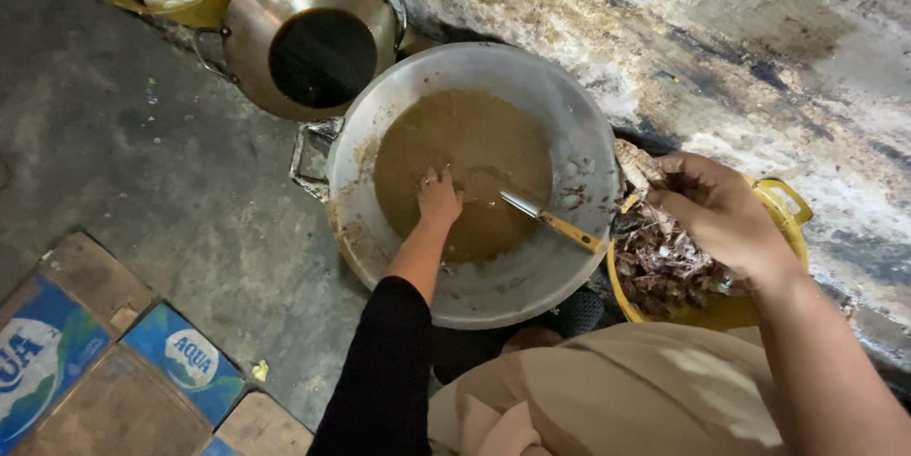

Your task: The person cleans fish by hand, removing scales and internal parts over a yellow bucket. They repeatedly dip the fish into a large metal basin of water to rinse them before placing the cleaned fish into a white tray.

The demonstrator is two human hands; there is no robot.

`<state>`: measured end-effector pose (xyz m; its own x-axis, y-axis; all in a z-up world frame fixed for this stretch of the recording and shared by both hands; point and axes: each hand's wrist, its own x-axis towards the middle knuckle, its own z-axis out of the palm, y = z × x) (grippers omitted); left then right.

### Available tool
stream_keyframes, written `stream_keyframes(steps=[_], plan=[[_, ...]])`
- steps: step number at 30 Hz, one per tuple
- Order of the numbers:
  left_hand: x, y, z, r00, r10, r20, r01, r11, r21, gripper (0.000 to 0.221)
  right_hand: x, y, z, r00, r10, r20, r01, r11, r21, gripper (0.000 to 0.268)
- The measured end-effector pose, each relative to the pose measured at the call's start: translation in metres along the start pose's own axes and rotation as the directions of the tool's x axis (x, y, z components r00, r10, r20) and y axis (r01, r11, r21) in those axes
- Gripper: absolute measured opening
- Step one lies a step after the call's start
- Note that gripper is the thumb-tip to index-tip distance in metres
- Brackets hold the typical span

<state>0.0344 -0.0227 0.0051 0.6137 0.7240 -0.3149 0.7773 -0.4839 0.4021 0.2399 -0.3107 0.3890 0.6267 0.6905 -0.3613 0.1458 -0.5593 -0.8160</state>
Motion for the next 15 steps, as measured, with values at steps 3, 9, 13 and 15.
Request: stream_keyframes(steps=[3, 9, 13, 15], plan=[[-0.006, 0.019, -0.006, 0.999, -0.04, 0.035, 0.041, 0.999, -0.012, 0.085, 0.003, -0.011, 0.001, 0.998, -0.052, 0.025, 0.051, 0.997, 0.064, 0.034], [0.004, 0.033, -0.034, 0.935, -0.352, 0.044, 0.346, 0.878, -0.33, 0.096, 0.002, -0.036, 0.004, 0.999, 0.016, 0.044, -0.011, 0.995, -0.1, 0.034], [0.02, 0.034, -0.035, 0.882, -0.467, 0.069, 0.456, 0.804, -0.382, 0.09, 0.002, -0.049, 0.004, 0.999, -0.035, 0.04, 0.041, 0.986, -0.164, 0.032], [0.025, 0.035, -0.028, 0.887, -0.461, 0.025, 0.442, 0.832, -0.334, 0.083, 0.002, -0.049, 0.002, 0.999, 0.041, 0.016, -0.037, 0.978, -0.204, 0.031]])
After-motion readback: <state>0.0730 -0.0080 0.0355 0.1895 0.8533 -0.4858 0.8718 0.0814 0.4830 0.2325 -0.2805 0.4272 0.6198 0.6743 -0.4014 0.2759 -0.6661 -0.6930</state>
